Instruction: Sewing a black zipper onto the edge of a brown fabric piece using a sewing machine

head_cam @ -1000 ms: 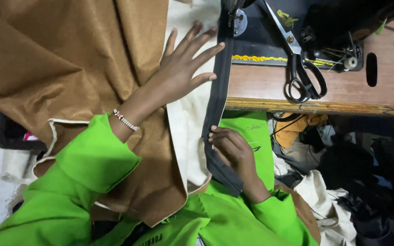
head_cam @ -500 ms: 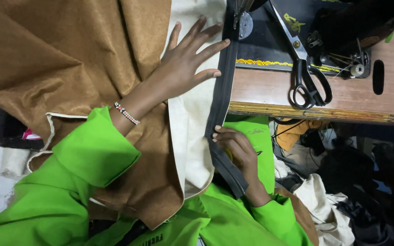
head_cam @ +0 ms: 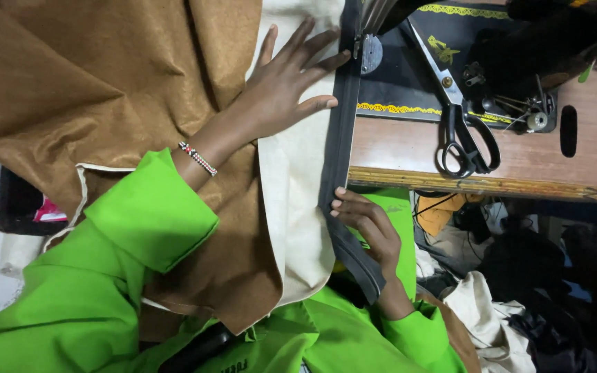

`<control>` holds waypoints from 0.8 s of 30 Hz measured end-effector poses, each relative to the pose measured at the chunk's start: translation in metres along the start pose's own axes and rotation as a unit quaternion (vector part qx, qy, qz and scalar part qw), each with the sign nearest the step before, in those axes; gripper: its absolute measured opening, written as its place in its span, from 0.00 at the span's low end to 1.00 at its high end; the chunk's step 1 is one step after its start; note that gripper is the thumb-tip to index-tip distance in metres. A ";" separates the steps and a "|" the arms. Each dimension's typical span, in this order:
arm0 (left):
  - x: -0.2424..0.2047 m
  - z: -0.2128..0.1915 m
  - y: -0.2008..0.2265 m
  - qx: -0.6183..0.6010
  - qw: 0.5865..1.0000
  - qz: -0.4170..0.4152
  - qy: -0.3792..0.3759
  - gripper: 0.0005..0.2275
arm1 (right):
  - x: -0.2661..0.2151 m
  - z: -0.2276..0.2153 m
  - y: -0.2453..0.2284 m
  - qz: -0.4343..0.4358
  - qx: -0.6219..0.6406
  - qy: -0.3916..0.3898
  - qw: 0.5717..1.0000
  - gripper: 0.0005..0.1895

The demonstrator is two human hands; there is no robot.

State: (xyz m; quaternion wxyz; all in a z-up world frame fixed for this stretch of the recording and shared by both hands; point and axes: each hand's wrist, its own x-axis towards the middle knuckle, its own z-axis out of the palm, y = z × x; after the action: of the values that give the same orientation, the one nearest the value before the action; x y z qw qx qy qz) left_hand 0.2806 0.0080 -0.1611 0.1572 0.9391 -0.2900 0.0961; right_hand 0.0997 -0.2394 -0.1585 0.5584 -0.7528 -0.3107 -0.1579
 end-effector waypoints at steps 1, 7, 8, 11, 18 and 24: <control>0.002 -0.002 0.000 0.000 1.000 -0.002 -0.011 0.29 | 0.001 0.000 0.002 -0.021 0.001 0.006 1.000 0.16; 0.016 0.002 -0.014 -0.018 1.000 -0.009 -0.016 0.29 | 0.014 -0.005 0.002 0.009 0.008 0.002 1.000 0.16; 0.016 0.004 -0.016 -0.018 1.000 -0.010 -0.017 0.29 | 0.016 -0.005 0.001 0.009 0.009 0.001 1.000 0.16; 0.021 0.007 -0.024 -0.021 1.000 -0.010 -0.011 0.29 | 0.025 -0.008 0.001 0.019 0.000 0.001 1.000 0.19; 0.030 0.018 -0.037 -0.041 0.998 0.005 0.053 0.26 | 0.047 -0.013 -0.002 0.006 -0.068 -0.014 0.998 0.27; 0.043 0.017 -0.047 -0.035 0.998 -0.006 0.044 0.24 | 0.053 -0.014 0.012 -0.009 -0.119 -0.026 0.992 0.09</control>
State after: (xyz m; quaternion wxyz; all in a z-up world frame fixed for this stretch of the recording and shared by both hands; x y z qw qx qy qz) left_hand 0.3441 0.0162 -0.1766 0.2032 0.9297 -0.2801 0.1258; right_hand 0.1494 -0.2396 -0.1319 0.4550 -0.8149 -0.3109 -0.1797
